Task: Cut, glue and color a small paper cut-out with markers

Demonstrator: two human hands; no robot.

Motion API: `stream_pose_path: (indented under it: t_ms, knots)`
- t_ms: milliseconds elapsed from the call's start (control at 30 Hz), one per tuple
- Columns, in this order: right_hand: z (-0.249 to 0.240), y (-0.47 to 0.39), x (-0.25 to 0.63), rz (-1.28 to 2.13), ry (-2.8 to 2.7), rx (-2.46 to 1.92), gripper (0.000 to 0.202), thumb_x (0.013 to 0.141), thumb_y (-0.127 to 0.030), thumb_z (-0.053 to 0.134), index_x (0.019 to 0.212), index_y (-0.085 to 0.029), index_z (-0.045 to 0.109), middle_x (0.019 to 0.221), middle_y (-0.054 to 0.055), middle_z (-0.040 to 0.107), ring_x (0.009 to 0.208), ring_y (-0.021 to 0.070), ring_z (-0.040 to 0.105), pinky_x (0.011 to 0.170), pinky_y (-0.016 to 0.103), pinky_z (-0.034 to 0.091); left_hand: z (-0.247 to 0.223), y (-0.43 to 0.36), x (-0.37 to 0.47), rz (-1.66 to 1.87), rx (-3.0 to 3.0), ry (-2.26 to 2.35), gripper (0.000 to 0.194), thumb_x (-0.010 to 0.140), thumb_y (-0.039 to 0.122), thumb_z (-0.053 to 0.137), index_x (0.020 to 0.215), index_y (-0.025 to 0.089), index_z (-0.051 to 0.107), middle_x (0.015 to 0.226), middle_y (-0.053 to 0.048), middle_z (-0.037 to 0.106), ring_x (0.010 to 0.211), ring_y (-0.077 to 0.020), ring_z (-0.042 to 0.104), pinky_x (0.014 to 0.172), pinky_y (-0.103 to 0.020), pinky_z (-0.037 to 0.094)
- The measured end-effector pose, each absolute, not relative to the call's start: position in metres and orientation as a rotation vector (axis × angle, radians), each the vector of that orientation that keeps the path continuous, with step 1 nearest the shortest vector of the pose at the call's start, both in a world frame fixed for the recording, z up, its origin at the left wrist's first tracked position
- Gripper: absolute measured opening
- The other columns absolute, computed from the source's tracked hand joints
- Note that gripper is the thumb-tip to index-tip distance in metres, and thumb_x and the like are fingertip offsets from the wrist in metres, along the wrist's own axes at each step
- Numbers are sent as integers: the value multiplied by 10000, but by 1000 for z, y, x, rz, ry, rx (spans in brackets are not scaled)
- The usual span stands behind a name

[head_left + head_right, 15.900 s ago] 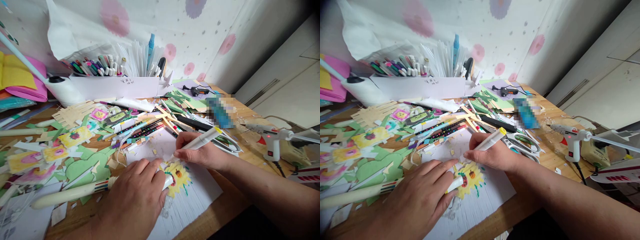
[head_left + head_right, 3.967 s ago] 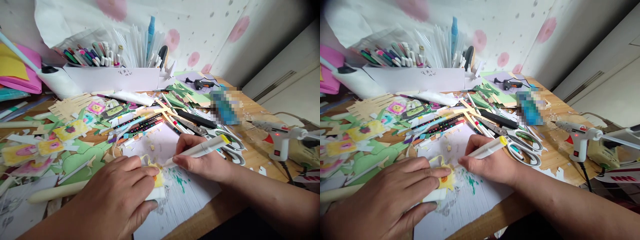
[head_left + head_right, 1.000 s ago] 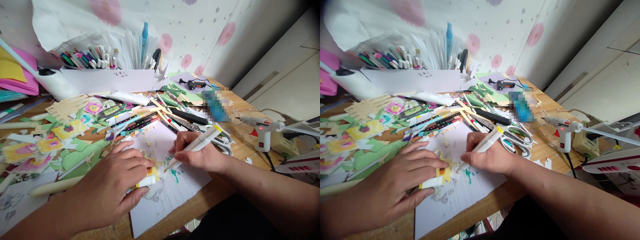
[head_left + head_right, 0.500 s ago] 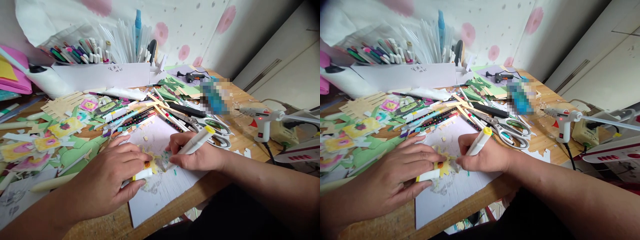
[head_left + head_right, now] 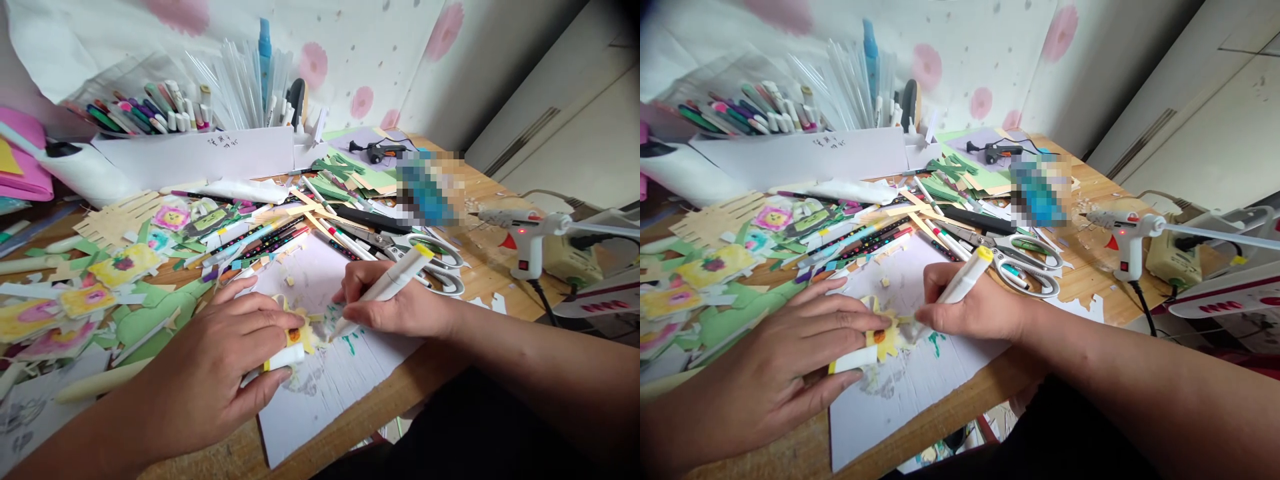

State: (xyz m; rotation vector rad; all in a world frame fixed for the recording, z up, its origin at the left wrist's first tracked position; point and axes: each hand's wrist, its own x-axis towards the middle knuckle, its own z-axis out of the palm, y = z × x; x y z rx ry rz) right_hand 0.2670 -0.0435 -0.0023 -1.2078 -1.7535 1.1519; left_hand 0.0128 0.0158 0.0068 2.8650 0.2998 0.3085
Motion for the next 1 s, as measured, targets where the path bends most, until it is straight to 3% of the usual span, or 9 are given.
stream_pose_path:
  t_ms: [333,633,833,1000]
  knots:
    - [0,-47,264,1127,-1804,-1239,212,765,-284,647,640,-188,506,624,-4,546,690,164,585,537,230,434,4,7,14,338,2770,437,132,847,244,583,964,254,645,1120,1,700,1048,-227,586,1064,-469,286]
    - [-2,-48,271,1131,-1696,-1288,196,723,-257,652,622,-185,500,602,-20,523,640,149,568,515,225,416,3,5,15,253,2857,383,101,827,148,553,880,226,589,1202,-43,636,1044,-267,560,932,-486,398]
    - [0,-49,265,1145,-1738,-1186,224,747,-301,684,670,-174,516,616,-25,546,533,91,474,454,194,370,4,4,16,208,2891,380,110,844,165,564,929,226,597,1198,-53,612,1067,-272,545,876,-452,440]
    - [4,-50,265,1083,-1825,-1193,212,741,-257,649,634,-183,481,599,-32,509,559,101,472,484,211,374,1,-3,21,261,3024,435,166,772,85,580,868,220,569,1177,-44,617,1032,-278,563,841,-454,461]
